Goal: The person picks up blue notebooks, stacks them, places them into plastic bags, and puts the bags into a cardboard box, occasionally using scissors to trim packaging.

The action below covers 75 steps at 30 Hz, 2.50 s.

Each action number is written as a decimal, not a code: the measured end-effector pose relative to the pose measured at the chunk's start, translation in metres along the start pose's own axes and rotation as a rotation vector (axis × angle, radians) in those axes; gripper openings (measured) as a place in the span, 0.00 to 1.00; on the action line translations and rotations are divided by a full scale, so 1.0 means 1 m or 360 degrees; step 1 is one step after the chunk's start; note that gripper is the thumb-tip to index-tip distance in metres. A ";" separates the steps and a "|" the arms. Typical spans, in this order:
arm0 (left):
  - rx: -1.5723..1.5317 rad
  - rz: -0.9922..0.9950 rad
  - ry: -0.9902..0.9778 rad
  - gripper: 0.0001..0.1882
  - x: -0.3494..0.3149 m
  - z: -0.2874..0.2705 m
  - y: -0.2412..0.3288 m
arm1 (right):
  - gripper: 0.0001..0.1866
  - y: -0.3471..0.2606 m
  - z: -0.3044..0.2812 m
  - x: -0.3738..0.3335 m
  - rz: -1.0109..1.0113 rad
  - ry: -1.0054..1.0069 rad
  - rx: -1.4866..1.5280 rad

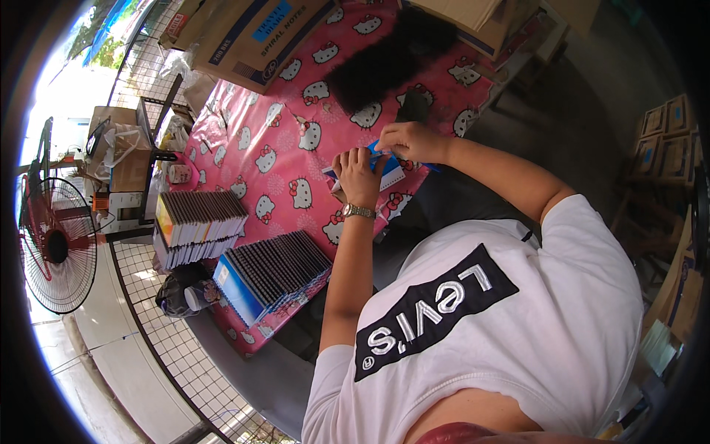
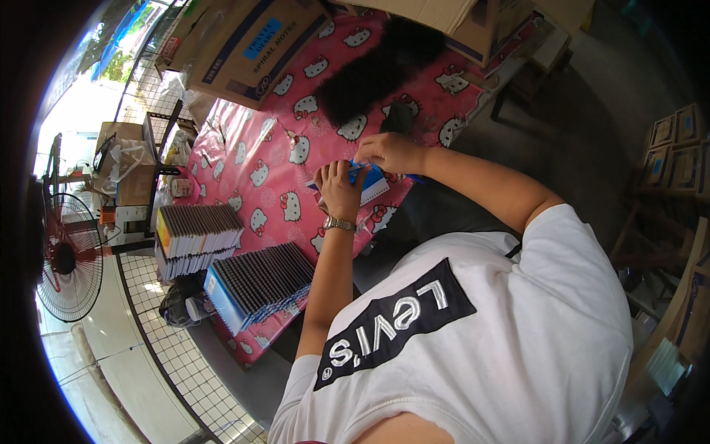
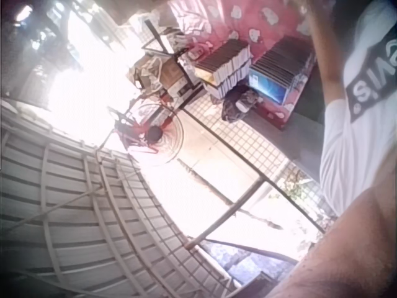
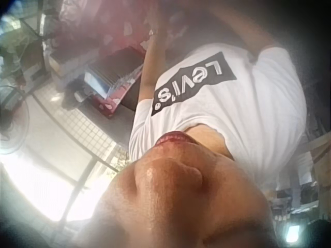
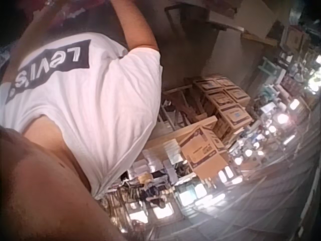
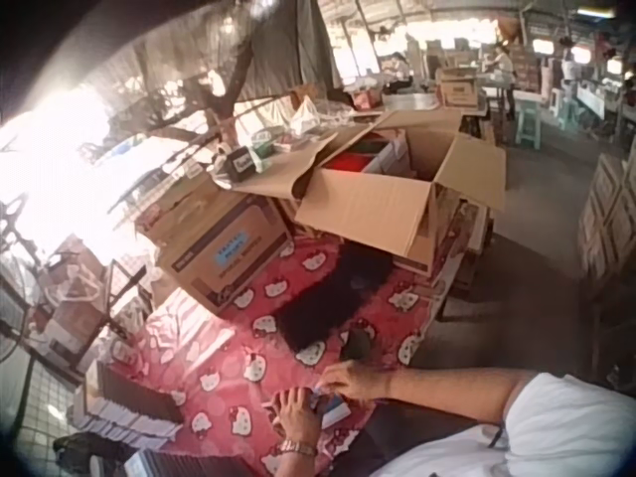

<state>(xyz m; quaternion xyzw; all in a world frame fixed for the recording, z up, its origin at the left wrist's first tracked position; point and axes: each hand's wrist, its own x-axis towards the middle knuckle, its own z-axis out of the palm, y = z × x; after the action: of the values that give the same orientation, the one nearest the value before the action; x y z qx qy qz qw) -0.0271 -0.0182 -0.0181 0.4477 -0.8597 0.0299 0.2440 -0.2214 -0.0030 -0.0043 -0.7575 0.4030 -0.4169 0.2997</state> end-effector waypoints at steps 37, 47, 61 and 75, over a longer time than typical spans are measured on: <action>0.0164 -0.0026 -0.0136 0.14 -0.020 -0.027 0.002 | 0.24 0.059 -0.045 0.009 0.0308 -0.0185 -0.0818; -0.0332 -0.0001 -0.0234 0.16 -0.014 -0.025 -0.001 | 0.22 0.027 -0.031 0.028 0.0695 -0.0939 0.0571; -0.0686 -0.0273 -0.0235 0.15 -0.020 -0.028 -0.039 | 0.26 0.006 -0.033 0.045 0.0689 -0.0918 0.0481; -0.1082 -0.0413 -0.0433 0.13 -0.011 -0.037 -0.047 | 0.26 0.023 -0.007 0.060 0.0750 -0.0936 0.0804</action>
<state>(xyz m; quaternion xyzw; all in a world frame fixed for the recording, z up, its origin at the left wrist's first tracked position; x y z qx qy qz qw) 0.0289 -0.0281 0.0017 0.4463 -0.7813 -0.3474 0.2641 -0.2158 -0.0669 0.0044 -0.6343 0.3479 -0.1897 0.6638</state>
